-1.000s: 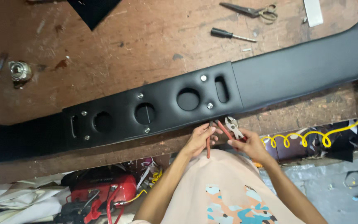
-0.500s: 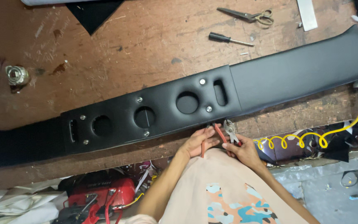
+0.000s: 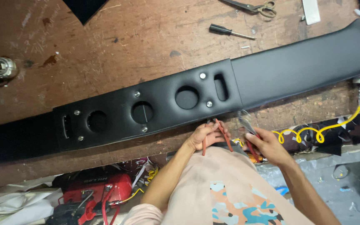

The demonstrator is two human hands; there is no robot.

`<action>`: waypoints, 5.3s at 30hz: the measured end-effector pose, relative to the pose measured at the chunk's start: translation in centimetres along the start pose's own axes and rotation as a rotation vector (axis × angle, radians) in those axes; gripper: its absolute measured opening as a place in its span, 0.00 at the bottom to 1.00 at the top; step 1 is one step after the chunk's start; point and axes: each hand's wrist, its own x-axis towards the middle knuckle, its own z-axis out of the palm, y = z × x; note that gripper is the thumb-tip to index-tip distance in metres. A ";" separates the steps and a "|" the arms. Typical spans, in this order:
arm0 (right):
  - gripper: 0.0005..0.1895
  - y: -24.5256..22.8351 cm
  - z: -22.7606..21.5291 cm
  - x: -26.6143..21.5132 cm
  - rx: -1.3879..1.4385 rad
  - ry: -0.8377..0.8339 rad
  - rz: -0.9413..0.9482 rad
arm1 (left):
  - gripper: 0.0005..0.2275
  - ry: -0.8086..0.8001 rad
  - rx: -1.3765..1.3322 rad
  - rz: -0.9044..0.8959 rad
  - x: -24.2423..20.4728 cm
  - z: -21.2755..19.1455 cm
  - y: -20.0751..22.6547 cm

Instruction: The person uses pliers to tighten bolts on a long black plastic car part placed on a wooden workbench. They repeatedly adjust the part's position and continue tightening multiple bolts along its length.

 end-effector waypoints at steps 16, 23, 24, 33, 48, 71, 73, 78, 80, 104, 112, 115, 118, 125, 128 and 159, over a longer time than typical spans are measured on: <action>0.23 -7.8 4.2 6.9 0.262 -0.465 0.291 | 0.04 0.090 -0.138 -0.020 1.3 -6.2 -2.8; 0.26 -6.8 5.9 7.5 0.280 -0.370 0.363 | 0.03 0.130 -0.107 -0.046 1.5 -7.9 -3.5; 0.25 -6.8 6.0 7.6 0.261 -0.357 0.358 | 0.03 0.159 -0.097 -0.046 1.5 -8.0 -3.5; 0.21 -6.1 6.6 8.3 0.214 -0.303 0.401 | 0.06 0.117 -0.002 -0.025 1.2 -6.9 -2.9; 0.19 -7.7 7.3 7.8 0.361 -0.420 0.442 | 0.07 0.216 0.010 -0.070 1.5 -8.4 -3.8; 0.16 -6.8 7.7 6.0 0.412 -0.147 0.394 | 0.09 0.087 0.004 -0.001 0.7 -5.5 -2.1; 0.14 -6.9 7.3 5.1 0.455 -0.146 0.335 | 0.09 0.095 -0.033 -0.001 0.6 -5.3 -2.1; 0.16 -5.9 7.1 4.8 0.461 -0.075 0.127 | 0.10 0.117 0.064 -0.041 0.4 -3.5 -0.5; 0.18 -5.4 6.8 5.0 0.385 -0.042 0.139 | 0.10 0.126 0.063 -0.043 0.0 -2.8 -0.2; 0.21 -8.6 2.9 9.2 0.054 -0.458 0.518 | 0.12 0.152 0.056 -0.030 0.2 -2.9 0.0; 0.22 -8.0 4.1 9.8 0.096 -0.354 0.536 | 0.12 0.175 0.085 -0.033 0.3 -3.3 -0.1; 0.21 -7.4 4.3 9.4 0.063 -0.282 0.509 | 0.12 0.150 0.083 -0.025 0.3 -3.0 -0.1; 0.20 -7.2 4.5 9.1 0.072 -0.269 0.462 | 0.12 0.112 0.054 -0.057 0.3 -2.9 0.2; 0.22 -7.2 4.9 8.2 0.024 -0.244 0.405 | 0.12 0.084 0.051 -0.058 0.1 -2.7 0.2; 0.22 -7.5 5.4 8.0 -0.027 -0.194 0.383 | 0.11 0.060 0.062 -0.039 0.1 -2.6 0.6; 0.21 -9.2 3.7 5.5 0.217 -0.462 0.234 | 0.12 0.154 0.013 -0.069 0.3 -4.5 -0.9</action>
